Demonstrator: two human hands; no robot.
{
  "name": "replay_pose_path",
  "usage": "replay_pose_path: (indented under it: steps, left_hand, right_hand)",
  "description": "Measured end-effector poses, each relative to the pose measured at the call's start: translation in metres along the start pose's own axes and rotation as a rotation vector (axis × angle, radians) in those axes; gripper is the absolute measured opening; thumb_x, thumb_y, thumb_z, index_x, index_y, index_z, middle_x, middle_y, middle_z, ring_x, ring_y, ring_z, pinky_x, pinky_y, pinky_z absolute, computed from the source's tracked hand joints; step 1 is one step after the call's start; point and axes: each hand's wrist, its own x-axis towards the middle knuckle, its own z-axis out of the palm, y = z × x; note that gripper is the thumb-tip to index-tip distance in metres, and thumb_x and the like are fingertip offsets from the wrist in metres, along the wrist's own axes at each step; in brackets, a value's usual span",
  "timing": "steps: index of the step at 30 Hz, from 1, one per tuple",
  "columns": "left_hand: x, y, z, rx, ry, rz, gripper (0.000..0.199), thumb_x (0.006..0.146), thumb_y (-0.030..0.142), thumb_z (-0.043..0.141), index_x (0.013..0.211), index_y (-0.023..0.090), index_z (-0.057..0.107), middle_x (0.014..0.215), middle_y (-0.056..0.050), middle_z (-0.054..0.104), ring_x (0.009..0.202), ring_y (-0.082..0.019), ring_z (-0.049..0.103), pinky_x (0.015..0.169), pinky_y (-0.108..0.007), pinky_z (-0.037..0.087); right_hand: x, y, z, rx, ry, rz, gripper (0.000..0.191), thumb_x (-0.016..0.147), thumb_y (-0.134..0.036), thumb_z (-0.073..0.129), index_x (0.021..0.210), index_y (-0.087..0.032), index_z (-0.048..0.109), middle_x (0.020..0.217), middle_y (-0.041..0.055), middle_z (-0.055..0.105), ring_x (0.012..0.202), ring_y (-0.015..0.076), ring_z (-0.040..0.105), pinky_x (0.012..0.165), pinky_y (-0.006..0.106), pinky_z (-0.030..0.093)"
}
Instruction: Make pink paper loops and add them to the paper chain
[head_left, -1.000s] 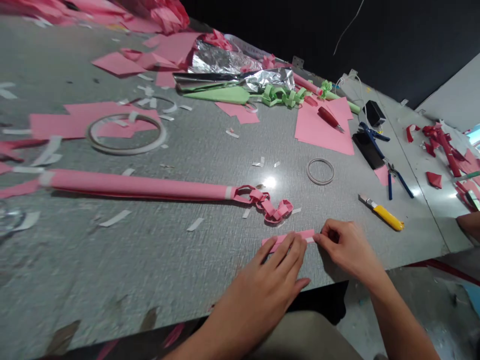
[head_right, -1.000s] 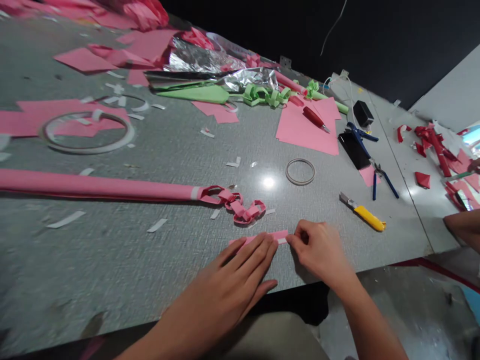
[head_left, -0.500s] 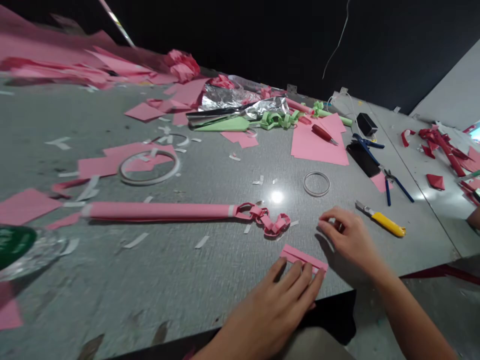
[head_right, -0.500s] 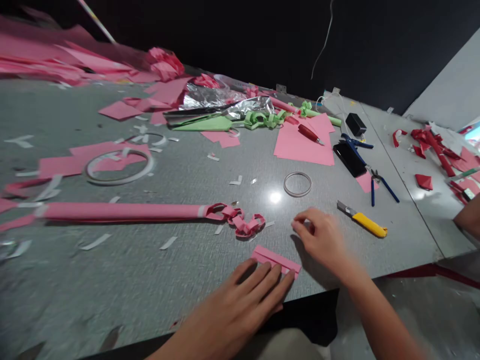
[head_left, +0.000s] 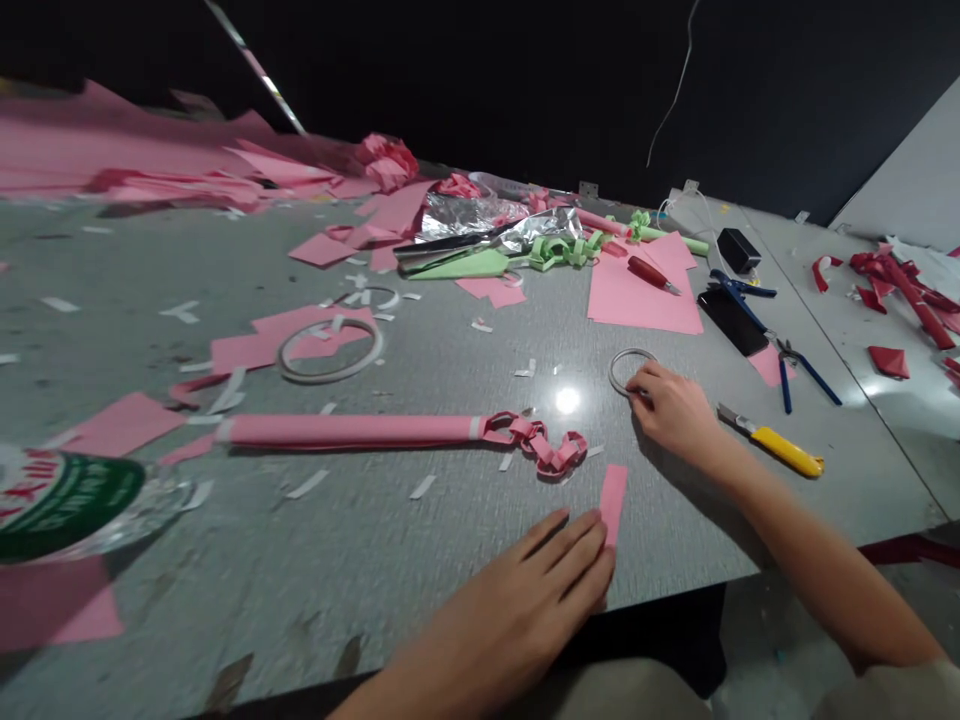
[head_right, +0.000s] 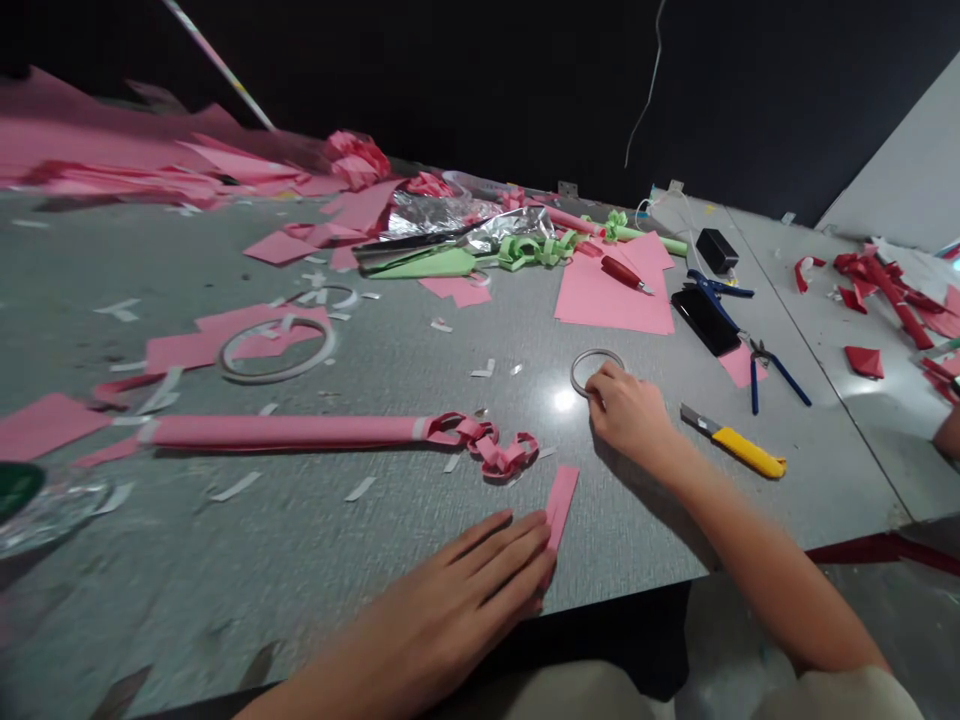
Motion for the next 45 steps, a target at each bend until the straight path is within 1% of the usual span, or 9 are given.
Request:
replay_pose_path:
  steps: [4,7,11,13,17,19,22,33,45]
  left_hand:
    - [-0.002,-0.005,-0.003,-0.023,0.009,0.027,0.029,0.112,0.016,0.045,0.125,0.01,0.07,0.128,-0.014,0.078,0.124,-0.027,0.071,0.108,-0.045,0.055]
    - [0.001,-0.009,-0.01,-0.054,0.052,0.018,0.026,0.111,0.017,0.048,0.12,0.01,0.072,0.127,-0.013,0.078,0.122,-0.027,0.071,0.109,-0.044,0.055]
    - [0.017,-0.024,-0.035,-0.066,0.079,-0.031,0.022,0.109,0.016,0.052,0.11,0.016,0.074,0.116,-0.009,0.08,0.106,-0.023,0.074,0.098,-0.04,0.058]
    - [0.03,-0.039,-0.051,-0.02,0.158,-0.086,0.022,0.107,0.015,0.053,0.108,0.016,0.074,0.104,-0.008,0.079,0.094,-0.022,0.073,0.087,-0.037,0.058]
    - [0.062,-0.077,-0.065,0.056,0.213,-0.198,0.025,0.11,0.024,0.054,0.126,0.017,0.072,0.096,-0.007,0.079,0.082,-0.02,0.073,0.074,-0.032,0.055]
    - [0.074,-0.092,-0.061,0.042,0.211,-0.19,0.028,0.112,0.028,0.052,0.128,0.017,0.071,0.097,-0.007,0.081,0.078,-0.019,0.073,0.07,-0.031,0.053]
    - [0.083,-0.103,-0.049,-0.002,0.252,-0.19,0.03,0.114,0.031,0.049,0.11,0.017,0.075,0.09,-0.005,0.08,0.076,-0.018,0.073,0.069,-0.028,0.051]
    - [0.071,-0.107,-0.03,0.075,0.267,-0.144,0.026,0.113,0.025,0.049,0.106,0.017,0.073,0.082,-0.003,0.073,0.073,-0.019,0.065,0.068,-0.03,0.046]
    - [0.067,-0.109,-0.021,0.036,0.295,-0.081,0.015,0.109,0.018,0.054,0.112,0.017,0.069,0.084,-0.002,0.071,0.073,-0.019,0.061,0.068,-0.031,0.043]
  right_hand:
    - [-0.003,0.001,-0.006,0.111,0.043,0.042,0.012,0.093,-0.015,0.06,0.098,-0.021,0.069,0.092,0.0056,0.076,0.077,0.0208,0.066,0.07,0.032,0.041]
    - [-0.006,0.0,-0.012,0.354,0.031,0.061,0.008,0.093,-0.019,0.062,0.086,-0.023,0.063,0.074,0.0003,0.068,0.066,0.0172,0.061,0.068,0.031,0.045]
    - [-0.009,-0.008,-0.02,0.677,-0.04,0.112,0.01,0.092,-0.024,0.064,0.083,-0.025,0.06,0.078,-0.0006,0.065,0.067,0.0157,0.06,0.063,0.029,0.05]
    - [-0.01,-0.014,-0.024,0.781,-0.075,0.126,0.008,0.091,-0.026,0.065,0.084,-0.024,0.061,0.079,-0.001,0.064,0.067,0.0152,0.061,0.063,0.029,0.053]
    - [-0.009,-0.025,-0.031,0.903,-0.128,0.073,0.012,0.09,-0.031,0.069,0.087,-0.023,0.062,0.078,-0.0024,0.063,0.064,0.0142,0.061,0.062,0.028,0.056]
    - [-0.007,-0.028,-0.033,0.906,-0.129,0.036,0.015,0.092,-0.033,0.07,0.087,-0.022,0.062,0.078,-0.0022,0.063,0.064,0.0139,0.061,0.062,0.028,0.056]
    - [-0.002,-0.031,-0.034,0.862,-0.12,-0.008,0.014,0.094,-0.032,0.068,0.087,-0.02,0.065,0.079,-0.0012,0.066,0.067,0.0143,0.062,0.064,0.027,0.056]
    - [0.0,-0.035,-0.02,0.745,-0.196,-0.071,0.026,0.091,-0.011,0.057,0.084,-0.021,0.079,0.081,0.0032,0.078,0.075,0.0186,0.068,0.07,0.03,0.052]
    - [-0.003,-0.023,-0.008,0.83,-0.262,-0.081,0.024,0.095,-0.028,0.062,0.084,-0.019,0.081,0.084,0.0081,0.078,0.079,0.0222,0.068,0.074,0.035,0.05]
